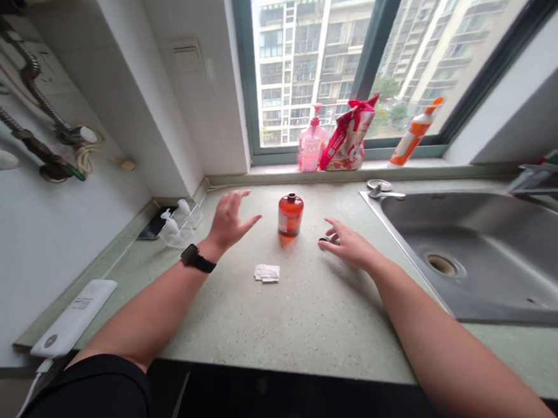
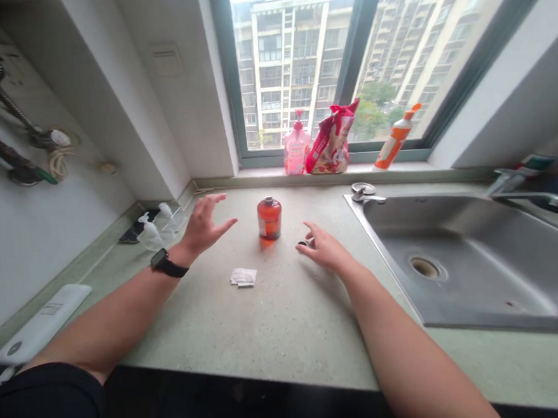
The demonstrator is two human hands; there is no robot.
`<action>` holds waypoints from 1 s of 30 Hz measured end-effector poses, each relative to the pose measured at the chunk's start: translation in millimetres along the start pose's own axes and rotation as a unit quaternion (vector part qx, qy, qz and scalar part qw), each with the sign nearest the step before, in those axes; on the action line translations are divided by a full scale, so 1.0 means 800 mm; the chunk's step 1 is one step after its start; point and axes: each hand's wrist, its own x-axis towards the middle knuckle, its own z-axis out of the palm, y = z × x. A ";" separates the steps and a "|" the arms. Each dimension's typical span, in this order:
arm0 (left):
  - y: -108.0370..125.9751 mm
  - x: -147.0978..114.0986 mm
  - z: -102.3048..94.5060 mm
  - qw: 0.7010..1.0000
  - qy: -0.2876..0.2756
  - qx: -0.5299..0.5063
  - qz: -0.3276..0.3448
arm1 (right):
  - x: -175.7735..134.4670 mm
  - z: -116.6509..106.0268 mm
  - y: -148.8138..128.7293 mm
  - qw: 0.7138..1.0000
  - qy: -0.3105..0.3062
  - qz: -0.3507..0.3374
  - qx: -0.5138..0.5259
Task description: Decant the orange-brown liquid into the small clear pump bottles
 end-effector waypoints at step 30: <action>-0.031 -0.099 -0.093 0.987 -0.043 -0.013 -0.154 | -0.023 0.014 -0.090 0.909 0.347 -0.219 0.070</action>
